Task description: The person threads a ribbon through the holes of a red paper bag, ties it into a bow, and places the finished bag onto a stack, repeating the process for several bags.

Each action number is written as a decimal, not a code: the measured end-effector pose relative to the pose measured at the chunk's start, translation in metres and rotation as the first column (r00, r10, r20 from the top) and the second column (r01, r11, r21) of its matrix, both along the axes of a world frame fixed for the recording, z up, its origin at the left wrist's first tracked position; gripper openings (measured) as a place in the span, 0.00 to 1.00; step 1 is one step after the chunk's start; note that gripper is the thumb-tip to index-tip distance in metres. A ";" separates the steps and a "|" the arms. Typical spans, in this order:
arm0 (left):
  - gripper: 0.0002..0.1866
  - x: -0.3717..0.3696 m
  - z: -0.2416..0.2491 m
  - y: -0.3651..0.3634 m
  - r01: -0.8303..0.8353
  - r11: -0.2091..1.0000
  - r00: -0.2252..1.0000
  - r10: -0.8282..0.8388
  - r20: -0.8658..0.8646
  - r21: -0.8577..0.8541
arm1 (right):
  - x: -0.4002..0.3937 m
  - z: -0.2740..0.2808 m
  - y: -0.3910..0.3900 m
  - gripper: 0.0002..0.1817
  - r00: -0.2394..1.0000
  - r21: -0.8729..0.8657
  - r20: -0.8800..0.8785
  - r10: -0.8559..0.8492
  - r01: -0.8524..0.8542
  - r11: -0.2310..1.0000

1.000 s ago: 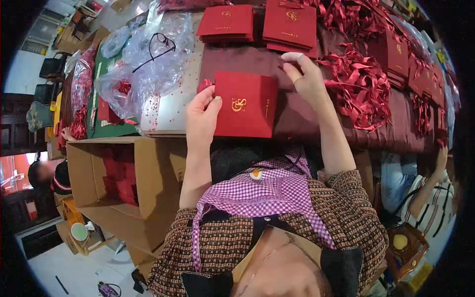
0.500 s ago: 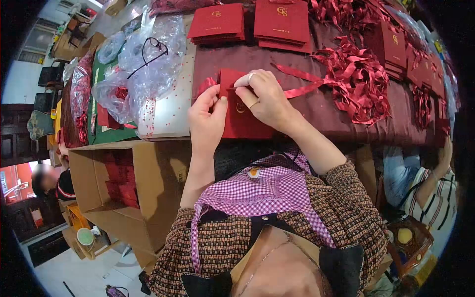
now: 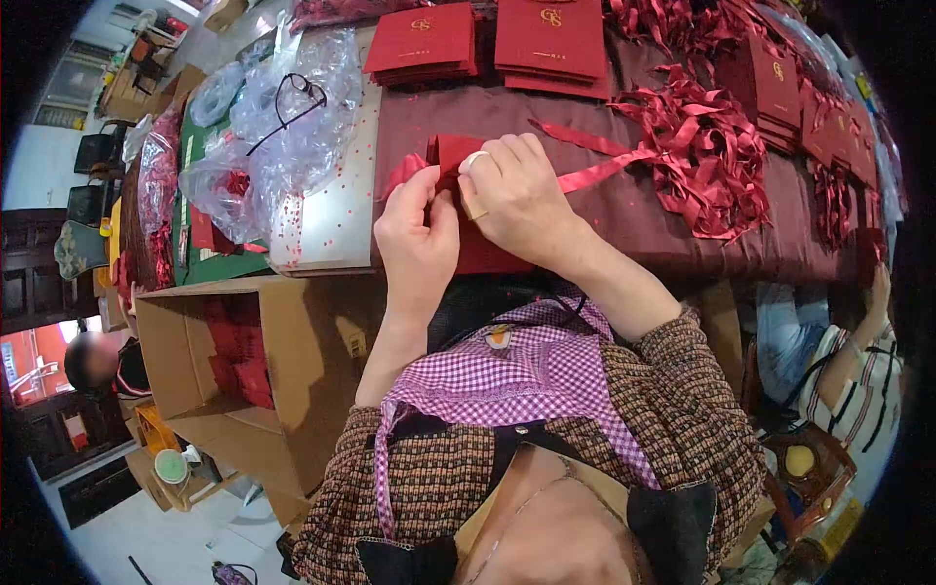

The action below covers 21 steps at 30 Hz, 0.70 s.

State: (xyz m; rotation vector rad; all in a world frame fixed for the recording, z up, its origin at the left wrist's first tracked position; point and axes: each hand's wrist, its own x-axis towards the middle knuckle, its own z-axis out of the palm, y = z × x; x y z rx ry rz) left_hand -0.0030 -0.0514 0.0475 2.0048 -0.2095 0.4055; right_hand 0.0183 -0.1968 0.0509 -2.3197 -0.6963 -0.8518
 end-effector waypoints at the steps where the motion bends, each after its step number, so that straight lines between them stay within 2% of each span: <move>1: 0.11 -0.001 0.000 -0.001 -0.010 0.998 0.998 0.005 0.064 0.070 | -0.001 0.001 0.000 0.07 0.999 -0.037 0.028 -0.016 0.018 0.999; 2: 0.12 0.000 0.000 -0.001 -0.016 0.990 0.988 -0.006 0.157 0.137 | 0.000 -0.001 0.000 0.07 0.999 -0.036 0.028 -0.018 0.019 0.999; 3: 0.12 -0.001 0.003 -0.002 -0.014 0.991 0.987 -0.008 0.157 0.137 | 0.002 -0.003 -0.001 0.06 0.999 0.060 -0.017 0.039 -0.038 0.997; 4: 0.12 -0.005 0.007 -0.005 0.007 0.978 0.984 -0.043 0.172 0.208 | 0.003 -0.004 -0.002 0.06 0.993 0.159 -0.056 0.100 -0.090 0.983; 5: 0.13 -0.007 0.010 -0.007 0.026 0.960 0.980 -0.080 0.183 0.279 | 0.002 -0.002 -0.003 0.06 0.994 0.159 -0.056 0.098 -0.088 0.983; 6: 0.14 -0.007 0.010 -0.009 0.020 0.956 0.962 -0.098 0.253 0.293 | 0.000 0.003 -0.005 0.06 0.981 0.186 -0.148 0.126 -0.097 0.978; 7: 0.14 -0.008 0.011 -0.008 0.039 0.968 0.978 -0.089 0.190 0.249 | -0.001 0.006 -0.006 0.06 0.959 0.212 -0.238 0.155 -0.104 0.972; 9: 0.12 -0.009 0.012 -0.002 0.098 0.991 0.995 -0.100 0.016 0.090 | 0.001 0.007 -0.008 0.06 0.968 0.215 -0.192 0.161 -0.118 0.969; 10: 0.11 -0.008 0.013 0.005 0.146 0.989 0.989 -0.145 -0.035 0.014 | 0.002 0.007 -0.009 0.06 0.974 0.217 -0.146 0.172 -0.138 0.966; 12: 0.11 -0.003 0.012 0.014 0.224 0.956 0.963 -0.247 -0.107 -0.190 | 0.000 0.012 -0.015 0.05 0.962 0.217 -0.176 0.208 -0.168 0.962; 14: 0.11 -0.001 0.005 0.019 0.250 0.960 0.964 -0.259 -0.058 -0.129 | -0.005 0.015 -0.018 0.04 0.914 0.311 -0.238 0.329 -0.249 0.917; 16: 0.10 -0.002 0.003 0.022 0.262 0.965 0.964 -0.263 -0.042 -0.031 | -0.008 0.013 -0.015 0.05 0.925 0.284 -0.230 0.301 -0.232 0.930; 19: 0.09 -0.002 -0.003 0.022 0.254 0.963 0.964 -0.260 -0.062 -0.089 | -0.011 0.006 -0.012 0.06 0.952 0.271 -0.148 0.267 -0.220 0.937; 21: 0.09 -0.001 -0.007 0.023 0.246 0.967 0.968 -0.249 -0.032 -0.065 | -0.012 0.005 -0.013 0.06 0.946 0.275 -0.164 0.280 -0.229 0.934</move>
